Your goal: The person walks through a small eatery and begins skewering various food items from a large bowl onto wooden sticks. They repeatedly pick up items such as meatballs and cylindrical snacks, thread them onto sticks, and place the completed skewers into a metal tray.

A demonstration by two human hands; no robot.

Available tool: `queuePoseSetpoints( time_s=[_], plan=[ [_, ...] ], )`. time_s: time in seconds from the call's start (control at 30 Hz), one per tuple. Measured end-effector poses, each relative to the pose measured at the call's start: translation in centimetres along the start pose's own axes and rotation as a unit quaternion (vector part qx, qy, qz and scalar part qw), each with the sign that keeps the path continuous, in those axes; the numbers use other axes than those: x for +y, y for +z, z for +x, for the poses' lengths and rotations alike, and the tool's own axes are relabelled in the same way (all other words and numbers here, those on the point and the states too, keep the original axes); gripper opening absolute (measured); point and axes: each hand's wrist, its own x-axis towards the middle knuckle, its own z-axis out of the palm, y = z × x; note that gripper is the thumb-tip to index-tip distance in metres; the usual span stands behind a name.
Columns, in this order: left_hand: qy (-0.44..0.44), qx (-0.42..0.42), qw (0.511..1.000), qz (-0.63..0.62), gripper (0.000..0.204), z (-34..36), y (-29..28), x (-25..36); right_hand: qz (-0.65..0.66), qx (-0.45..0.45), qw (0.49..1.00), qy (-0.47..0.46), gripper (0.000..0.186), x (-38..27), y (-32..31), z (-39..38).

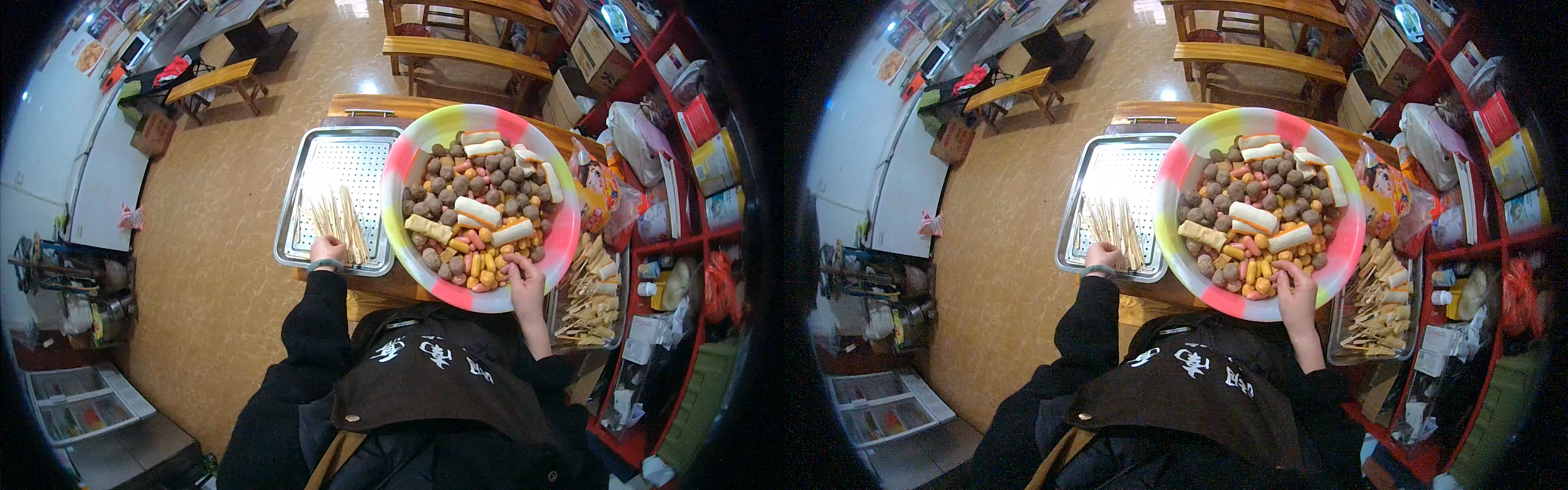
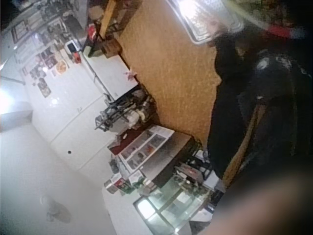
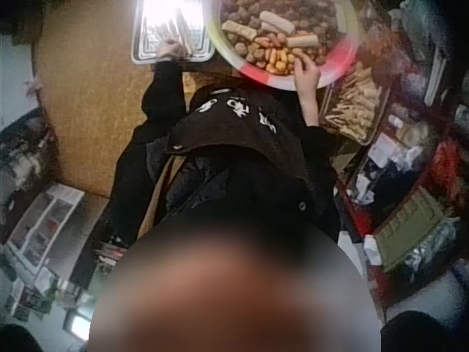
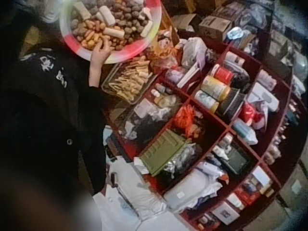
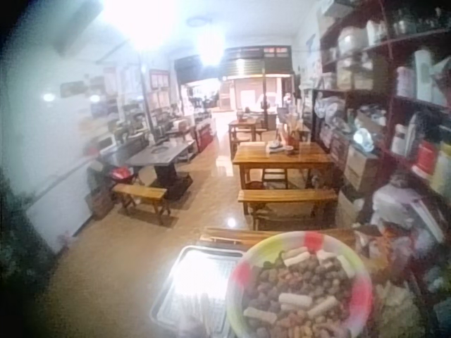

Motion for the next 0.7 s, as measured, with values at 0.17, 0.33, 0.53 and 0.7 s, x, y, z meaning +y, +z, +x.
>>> queuePoseSetpoints(
  time_s=[0.17,0.33,0.53,0.7],
  plan=[
    [0.109,-0.091,0.938,-0.316,0.006,-3.2,-2.4,5.0,0.116,-0.055,0.99,0.055,0.017,-2.2,1.0,-0.6],
    [0.25,-0.388,0.824,-0.329,0.012,-9.8,1.3,14.3,0.119,-0.127,0.985,0.004,0.034,-3.9,3.7,-0.8],
    [0.458,-0.22,0.857,-0.081,0.022,-8.3,4.1,17.4,0.107,-0.062,0.987,0.107,0.028,-1.9,1.6,-0.8],
    [0.458,-0.13,0.827,0.298,0.036,-4.8,6.4,16.5,0.301,-0.006,0.931,0.208,0.014,-1.0,-1.4,-1.3]
  ],
)
